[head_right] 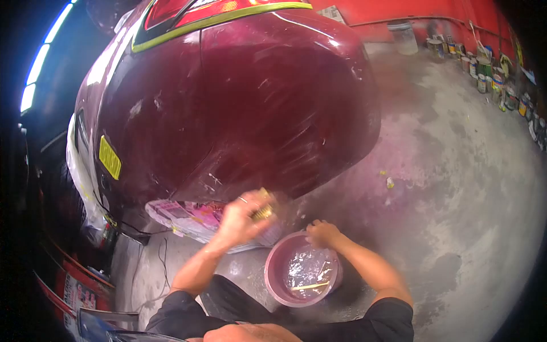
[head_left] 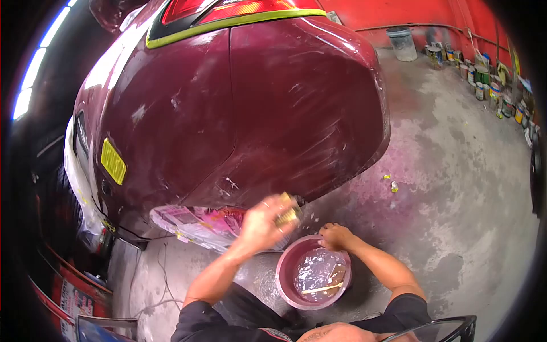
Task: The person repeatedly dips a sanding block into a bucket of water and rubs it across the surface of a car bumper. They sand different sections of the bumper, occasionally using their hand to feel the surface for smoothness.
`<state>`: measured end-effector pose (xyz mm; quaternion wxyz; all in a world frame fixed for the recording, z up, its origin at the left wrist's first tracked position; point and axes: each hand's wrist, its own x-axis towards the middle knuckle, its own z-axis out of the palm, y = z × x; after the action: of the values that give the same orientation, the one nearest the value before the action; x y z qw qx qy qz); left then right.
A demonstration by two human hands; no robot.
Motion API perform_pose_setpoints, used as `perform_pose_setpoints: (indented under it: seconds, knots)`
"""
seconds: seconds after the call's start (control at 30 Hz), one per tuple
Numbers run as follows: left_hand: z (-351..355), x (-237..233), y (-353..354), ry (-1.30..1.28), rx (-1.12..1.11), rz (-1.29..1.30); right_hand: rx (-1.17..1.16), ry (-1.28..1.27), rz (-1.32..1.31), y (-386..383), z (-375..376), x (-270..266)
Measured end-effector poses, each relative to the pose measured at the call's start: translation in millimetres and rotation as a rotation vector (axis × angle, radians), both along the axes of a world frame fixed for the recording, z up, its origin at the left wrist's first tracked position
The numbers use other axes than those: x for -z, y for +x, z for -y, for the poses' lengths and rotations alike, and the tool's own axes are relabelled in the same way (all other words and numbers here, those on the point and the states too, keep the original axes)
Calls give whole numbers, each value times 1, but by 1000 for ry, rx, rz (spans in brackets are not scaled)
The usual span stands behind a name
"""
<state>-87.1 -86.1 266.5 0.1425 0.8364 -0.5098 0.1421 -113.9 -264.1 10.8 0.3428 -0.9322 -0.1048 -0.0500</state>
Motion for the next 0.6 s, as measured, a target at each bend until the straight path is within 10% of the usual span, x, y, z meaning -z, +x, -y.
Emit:
perform_pose_setpoints:
  seconds: [0.23, 0.5, 0.6]
  knots:
    - [101, -161, 53, -317, 168, 1013, -48, 39, -30, 13, -17, -9]
    - [8, -67, 92, -201, -104, 1047, -137, 48, -26, 30, -33, 15]
    - [65, -115, 72, -223, -18, 1164, -129, 35, -35, 16, -29, 10]
